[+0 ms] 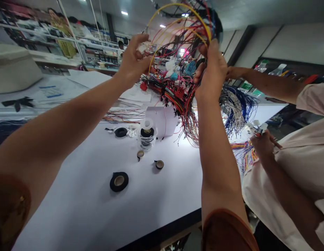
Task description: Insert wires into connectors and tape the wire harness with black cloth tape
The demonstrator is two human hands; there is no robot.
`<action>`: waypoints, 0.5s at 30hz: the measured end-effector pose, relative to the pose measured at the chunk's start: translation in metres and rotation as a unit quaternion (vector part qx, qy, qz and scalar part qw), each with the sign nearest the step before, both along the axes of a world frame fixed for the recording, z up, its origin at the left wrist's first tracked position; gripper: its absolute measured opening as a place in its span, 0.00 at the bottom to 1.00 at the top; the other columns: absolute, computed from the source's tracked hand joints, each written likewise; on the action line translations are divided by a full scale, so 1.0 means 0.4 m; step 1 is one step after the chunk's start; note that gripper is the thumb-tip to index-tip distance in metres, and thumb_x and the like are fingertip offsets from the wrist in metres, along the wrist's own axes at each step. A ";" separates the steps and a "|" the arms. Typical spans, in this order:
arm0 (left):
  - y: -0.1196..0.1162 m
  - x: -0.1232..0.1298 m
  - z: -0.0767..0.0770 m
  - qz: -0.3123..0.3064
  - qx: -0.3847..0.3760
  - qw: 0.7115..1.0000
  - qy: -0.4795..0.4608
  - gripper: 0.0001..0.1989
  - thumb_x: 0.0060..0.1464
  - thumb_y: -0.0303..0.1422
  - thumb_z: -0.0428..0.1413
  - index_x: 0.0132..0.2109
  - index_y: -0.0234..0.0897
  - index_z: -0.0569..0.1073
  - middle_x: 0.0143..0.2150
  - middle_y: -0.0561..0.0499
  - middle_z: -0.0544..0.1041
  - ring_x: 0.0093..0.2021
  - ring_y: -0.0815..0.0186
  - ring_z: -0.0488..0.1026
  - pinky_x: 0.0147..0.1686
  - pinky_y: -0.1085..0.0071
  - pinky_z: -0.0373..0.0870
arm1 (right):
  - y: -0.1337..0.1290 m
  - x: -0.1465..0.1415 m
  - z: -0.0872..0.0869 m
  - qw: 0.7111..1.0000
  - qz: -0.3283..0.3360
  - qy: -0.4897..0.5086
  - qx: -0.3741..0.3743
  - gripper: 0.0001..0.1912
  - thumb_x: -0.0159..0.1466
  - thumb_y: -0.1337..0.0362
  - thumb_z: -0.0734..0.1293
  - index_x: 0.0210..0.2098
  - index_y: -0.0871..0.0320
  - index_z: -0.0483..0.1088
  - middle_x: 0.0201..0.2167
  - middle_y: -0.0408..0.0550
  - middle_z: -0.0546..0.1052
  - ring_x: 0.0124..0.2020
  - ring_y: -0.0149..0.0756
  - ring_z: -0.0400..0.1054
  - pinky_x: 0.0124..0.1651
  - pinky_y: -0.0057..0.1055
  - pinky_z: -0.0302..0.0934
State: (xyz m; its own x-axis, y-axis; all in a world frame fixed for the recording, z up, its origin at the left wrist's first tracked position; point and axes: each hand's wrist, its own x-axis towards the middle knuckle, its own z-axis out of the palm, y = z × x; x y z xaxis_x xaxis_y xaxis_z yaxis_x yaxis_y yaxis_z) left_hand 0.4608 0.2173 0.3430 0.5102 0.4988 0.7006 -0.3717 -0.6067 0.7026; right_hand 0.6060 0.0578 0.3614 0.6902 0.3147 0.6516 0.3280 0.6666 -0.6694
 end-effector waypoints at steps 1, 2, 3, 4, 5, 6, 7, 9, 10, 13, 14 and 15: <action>-0.006 -0.002 0.003 0.028 -0.011 0.999 -0.023 0.15 0.62 0.30 0.54 0.54 0.48 0.64 0.28 0.59 0.70 0.26 0.68 0.67 0.28 0.66 0.64 | 0.005 -0.006 -0.014 1.000 -0.001 -0.007 -0.026 0.16 0.72 0.56 0.62 0.30 0.55 0.70 0.35 0.43 0.78 0.15 0.22 0.51 0.15 0.29 0.40; -0.013 -0.003 0.006 0.060 -0.022 0.997 -0.041 0.08 0.64 0.32 0.53 0.49 0.46 0.66 0.24 0.60 0.66 0.23 0.69 0.66 0.24 0.67 0.62 | 0.012 -0.012 -0.029 0.998 0.002 -0.014 -0.054 0.16 0.73 0.57 0.61 0.31 0.56 0.70 0.33 0.42 0.78 0.14 0.20 0.50 0.14 0.28 0.40; -0.020 -0.006 0.009 0.089 -0.033 0.994 -0.048 0.04 0.66 0.33 0.51 0.47 0.44 0.68 0.21 0.61 0.63 0.20 0.70 0.65 0.21 0.67 0.59 | 0.019 -0.019 -0.042 0.996 0.010 -0.021 -0.080 0.16 0.74 0.58 0.61 0.31 0.57 0.70 0.31 0.42 0.77 0.14 0.20 0.50 0.14 0.26 0.40; -0.026 -0.010 0.012 0.103 -0.045 0.993 -0.040 0.05 0.68 0.34 0.49 0.47 0.43 0.69 0.19 0.61 0.61 0.18 0.71 0.64 0.19 0.68 0.58 | 0.027 -0.025 -0.055 0.994 0.020 -0.023 -0.105 0.17 0.74 0.58 0.61 0.31 0.58 0.70 0.30 0.41 0.76 0.14 0.20 0.50 0.14 0.25 0.41; -0.031 -0.016 0.015 0.106 -0.063 0.992 -0.029 0.07 0.70 0.35 0.48 0.50 0.41 0.69 0.18 0.62 0.61 0.17 0.71 0.64 0.19 0.68 0.57 | 0.035 -0.030 -0.065 0.992 0.028 -0.022 -0.124 0.17 0.74 0.59 0.62 0.31 0.58 0.70 0.28 0.40 0.75 0.14 0.20 0.50 0.14 0.25 0.42; -0.034 -0.025 0.018 0.091 -0.085 0.992 -0.018 0.10 0.70 0.35 0.48 0.55 0.40 0.67 0.19 0.63 0.63 0.17 0.71 0.64 0.19 0.69 0.58 | 0.044 -0.034 -0.074 0.990 0.029 -0.018 -0.137 0.17 0.74 0.59 0.62 0.31 0.59 0.70 0.27 0.39 0.74 0.14 0.20 0.50 0.14 0.25 0.42; -0.034 -0.034 0.021 0.056 -0.105 0.993 -0.013 0.16 0.70 0.33 0.49 0.62 0.39 0.62 0.20 0.63 0.66 0.18 0.71 0.67 0.21 0.70 0.61 | 0.052 -0.037 -0.082 0.989 0.026 -0.016 -0.147 0.17 0.74 0.59 0.61 0.31 0.59 0.69 0.26 0.39 0.73 0.14 0.20 0.50 0.14 0.25 0.42; -0.027 -0.056 0.023 -0.035 -0.118 0.992 -0.015 0.30 0.68 0.27 0.51 0.70 0.40 0.47 0.28 0.60 0.75 0.25 0.71 0.74 0.29 0.71 0.69 | 0.067 -0.037 -0.090 0.983 0.026 -0.024 -0.178 0.16 0.74 0.59 0.62 0.30 0.59 0.69 0.24 0.38 0.72 0.13 0.20 0.50 0.15 0.26 0.42; -0.019 -0.066 0.021 -0.057 -0.108 0.992 -0.020 0.34 0.66 0.23 0.52 0.71 0.41 0.43 0.31 0.60 0.77 0.28 0.71 0.77 0.31 0.72 0.71 | 0.073 -0.034 -0.091 0.980 0.031 -0.034 -0.194 0.17 0.74 0.59 0.62 0.30 0.59 0.69 0.22 0.37 0.70 0.13 0.20 0.50 0.15 0.26 0.42; 0.014 -0.083 0.002 0.025 -0.055 0.998 -0.018 0.34 0.63 0.19 0.52 0.70 0.41 0.48 0.28 0.62 0.77 0.26 0.71 0.76 0.27 0.73 0.69 | 0.078 -0.020 -0.072 0.981 0.028 -0.020 -0.190 0.20 0.75 0.56 0.60 0.30 0.59 0.70 0.17 0.35 0.66 0.11 0.21 0.49 0.14 0.26 0.42; 0.026 -0.084 -0.007 0.077 -0.042 0.996 -0.005 0.30 0.62 0.21 0.53 0.68 0.39 0.55 0.24 0.64 0.75 0.22 0.71 0.73 0.25 0.73 0.66 | 0.075 -0.014 -0.060 0.987 0.013 0.008 -0.158 0.20 0.76 0.56 0.59 0.30 0.60 0.70 0.18 0.35 0.67 0.12 0.20 0.49 0.14 0.26 0.42; 0.038 -0.083 -0.017 0.118 -0.025 0.993 0.016 0.23 0.62 0.23 0.54 0.63 0.36 0.63 0.21 0.65 0.72 0.19 0.71 0.70 0.23 0.73 0.64 | 0.070 -0.010 -0.045 0.993 -0.006 0.036 -0.115 0.20 0.76 0.57 0.58 0.30 0.60 0.69 0.21 0.36 0.69 0.12 0.19 0.49 0.14 0.26 0.41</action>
